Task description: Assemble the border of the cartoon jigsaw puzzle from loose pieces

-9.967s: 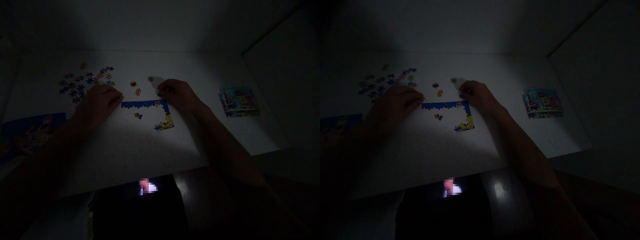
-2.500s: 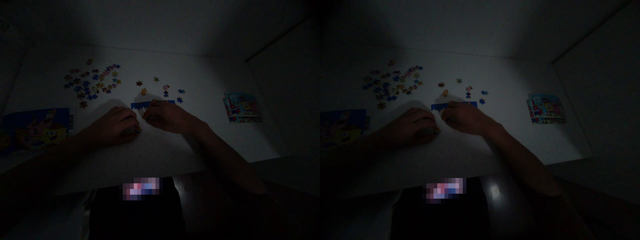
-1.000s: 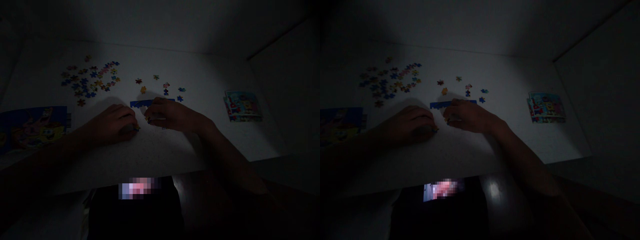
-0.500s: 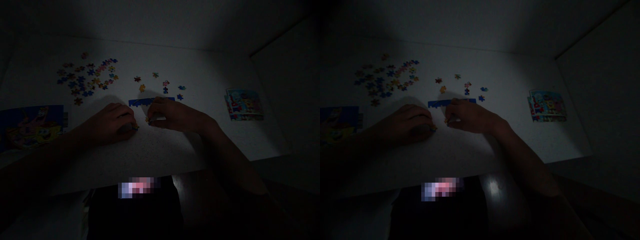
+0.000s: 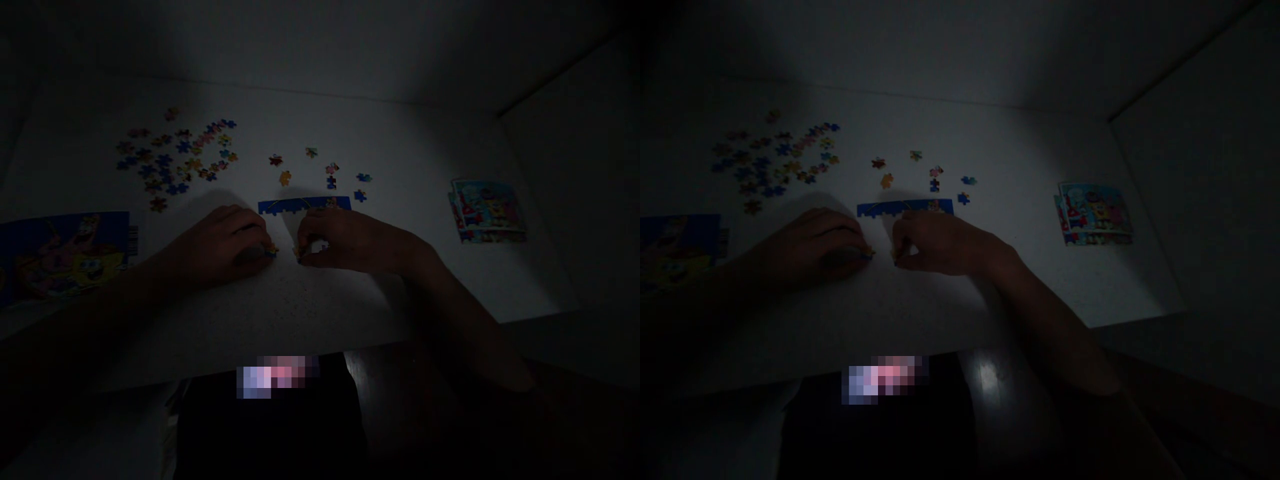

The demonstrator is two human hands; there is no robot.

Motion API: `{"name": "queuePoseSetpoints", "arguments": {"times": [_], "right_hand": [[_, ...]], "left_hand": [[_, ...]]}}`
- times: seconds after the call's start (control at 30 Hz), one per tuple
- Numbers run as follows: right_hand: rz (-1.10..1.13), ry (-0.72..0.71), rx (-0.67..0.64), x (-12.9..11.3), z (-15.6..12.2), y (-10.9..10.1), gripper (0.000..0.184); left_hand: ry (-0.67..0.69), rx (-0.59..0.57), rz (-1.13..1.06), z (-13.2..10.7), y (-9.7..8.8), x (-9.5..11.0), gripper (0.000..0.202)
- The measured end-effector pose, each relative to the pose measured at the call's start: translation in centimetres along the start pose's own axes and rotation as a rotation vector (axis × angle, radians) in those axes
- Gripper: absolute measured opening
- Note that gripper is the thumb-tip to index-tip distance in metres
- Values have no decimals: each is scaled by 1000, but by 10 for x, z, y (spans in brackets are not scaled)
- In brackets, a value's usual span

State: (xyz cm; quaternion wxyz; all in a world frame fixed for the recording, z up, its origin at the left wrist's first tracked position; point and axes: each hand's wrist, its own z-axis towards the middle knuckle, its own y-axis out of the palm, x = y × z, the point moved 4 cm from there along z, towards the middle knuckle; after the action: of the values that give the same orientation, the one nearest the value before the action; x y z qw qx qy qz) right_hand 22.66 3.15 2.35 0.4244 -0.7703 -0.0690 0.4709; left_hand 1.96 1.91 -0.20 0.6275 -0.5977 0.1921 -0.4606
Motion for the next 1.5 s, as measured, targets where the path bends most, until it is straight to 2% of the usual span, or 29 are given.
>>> {"name": "queuePoseSetpoints", "arguments": {"times": [0.43,0.77,0.97,1.33,1.5], "right_hand": [[-16,-32,115,1,9,9,13],[-46,-38,144,1,12,12,14],[-59,-34,128,0,12,13,14],[-59,-47,125,-2,12,13,11],[-63,-45,122,-2,12,13,10]], "left_hand": [[-19,-4,-29,1,2,4,51],[-37,15,-39,1,5,2,42],[0,41,-33,0,7,2,40],[-4,1,-6,1,3,5,38],[46,13,11,0,5,5,40]]}}
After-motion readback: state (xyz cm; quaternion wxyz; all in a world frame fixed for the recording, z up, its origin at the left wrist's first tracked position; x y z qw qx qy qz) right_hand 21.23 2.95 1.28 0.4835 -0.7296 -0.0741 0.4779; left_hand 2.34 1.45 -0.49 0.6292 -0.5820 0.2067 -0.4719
